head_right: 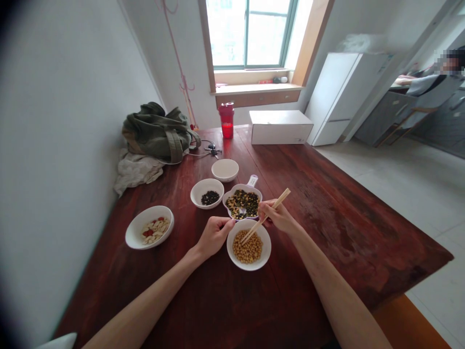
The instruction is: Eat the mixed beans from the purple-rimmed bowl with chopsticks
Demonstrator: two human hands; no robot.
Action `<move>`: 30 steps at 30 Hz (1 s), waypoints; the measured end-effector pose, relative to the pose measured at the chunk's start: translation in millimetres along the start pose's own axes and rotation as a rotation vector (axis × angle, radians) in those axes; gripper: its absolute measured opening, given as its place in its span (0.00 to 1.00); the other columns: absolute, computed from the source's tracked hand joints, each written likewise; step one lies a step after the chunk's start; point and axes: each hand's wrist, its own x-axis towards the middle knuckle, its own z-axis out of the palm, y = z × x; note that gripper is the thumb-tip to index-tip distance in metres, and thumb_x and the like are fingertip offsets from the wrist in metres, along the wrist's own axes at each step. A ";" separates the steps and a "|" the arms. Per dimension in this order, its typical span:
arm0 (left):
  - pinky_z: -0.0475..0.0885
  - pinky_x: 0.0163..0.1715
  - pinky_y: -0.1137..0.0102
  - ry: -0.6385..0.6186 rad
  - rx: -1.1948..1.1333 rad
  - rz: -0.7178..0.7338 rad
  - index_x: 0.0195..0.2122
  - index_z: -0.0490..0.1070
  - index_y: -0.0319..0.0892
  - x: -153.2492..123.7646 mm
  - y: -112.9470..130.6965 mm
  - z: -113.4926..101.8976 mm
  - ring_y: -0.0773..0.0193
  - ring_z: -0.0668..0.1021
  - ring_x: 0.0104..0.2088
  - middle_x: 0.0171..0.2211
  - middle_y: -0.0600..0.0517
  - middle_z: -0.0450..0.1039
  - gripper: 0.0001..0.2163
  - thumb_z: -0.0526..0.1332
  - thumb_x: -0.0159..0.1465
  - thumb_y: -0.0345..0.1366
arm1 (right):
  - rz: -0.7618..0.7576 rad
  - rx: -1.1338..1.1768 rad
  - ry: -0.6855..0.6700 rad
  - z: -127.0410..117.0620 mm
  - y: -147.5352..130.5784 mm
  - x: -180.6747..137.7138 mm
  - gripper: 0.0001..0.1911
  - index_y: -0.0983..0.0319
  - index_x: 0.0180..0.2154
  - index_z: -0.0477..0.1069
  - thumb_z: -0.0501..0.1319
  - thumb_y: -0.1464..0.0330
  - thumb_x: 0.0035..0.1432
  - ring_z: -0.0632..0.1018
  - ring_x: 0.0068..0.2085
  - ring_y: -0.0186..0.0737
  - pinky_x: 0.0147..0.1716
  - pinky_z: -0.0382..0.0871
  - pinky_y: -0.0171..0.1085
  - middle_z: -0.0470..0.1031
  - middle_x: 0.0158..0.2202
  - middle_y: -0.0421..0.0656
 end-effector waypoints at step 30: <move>0.65 0.30 0.72 0.101 0.085 0.254 0.37 0.79 0.39 -4.0 12.3 -0.8 0.68 0.72 0.31 0.36 0.49 0.71 0.12 0.62 0.71 0.42 | -0.169 0.087 0.183 27.9 -0.4 3.0 0.30 0.62 0.24 0.73 0.64 0.43 0.62 0.61 0.19 0.29 0.18 0.50 0.33 0.65 0.21 0.38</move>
